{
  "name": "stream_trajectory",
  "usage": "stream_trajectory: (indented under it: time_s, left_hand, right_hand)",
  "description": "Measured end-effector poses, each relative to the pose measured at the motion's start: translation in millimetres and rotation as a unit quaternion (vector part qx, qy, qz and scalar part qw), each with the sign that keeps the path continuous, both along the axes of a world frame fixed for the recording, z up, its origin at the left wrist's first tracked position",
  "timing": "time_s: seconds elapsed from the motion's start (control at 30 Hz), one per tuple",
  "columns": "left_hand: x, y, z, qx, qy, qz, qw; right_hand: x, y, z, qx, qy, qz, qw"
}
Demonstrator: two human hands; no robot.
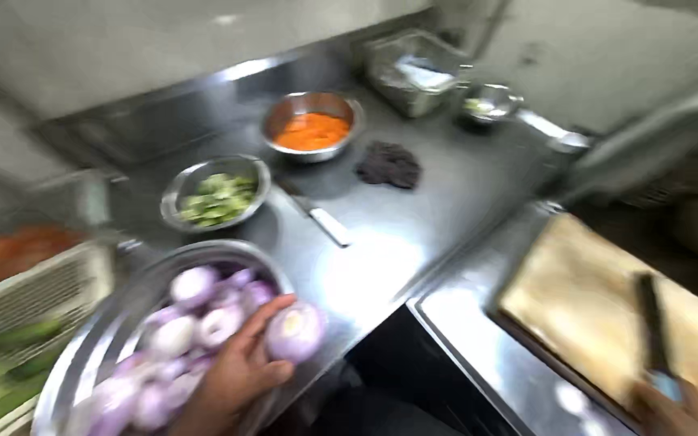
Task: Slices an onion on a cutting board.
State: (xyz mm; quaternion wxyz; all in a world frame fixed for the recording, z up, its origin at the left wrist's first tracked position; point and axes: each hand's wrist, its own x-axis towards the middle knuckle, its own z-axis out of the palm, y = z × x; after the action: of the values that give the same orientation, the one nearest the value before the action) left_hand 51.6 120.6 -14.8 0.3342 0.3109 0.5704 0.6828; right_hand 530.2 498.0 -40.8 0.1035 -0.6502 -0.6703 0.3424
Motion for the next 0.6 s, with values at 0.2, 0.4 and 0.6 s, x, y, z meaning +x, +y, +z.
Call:
stream_trajectory:
  time_s: [0.2,0.4,0.6]
  left_hand:
    - [62.3,77.4,0.1,0.046,-0.083,-0.113,0.989]
    - [157.6,137.8,-7.3,0.068,-0.147,-0.200,0.966]
    - [233.4,164.7,-4.4,0.021,-0.232,-0.234,0.944]
  right_hand:
    - [12.0,-26.6,2.3,-0.006,0.069,0.036,0.997]
    - [116.5,-100.5,-18.0,0.034,-0.030,0.196,0.980]
    - [168.0,-124.6,-27.1,0.018,-0.154,0.209,0.966]
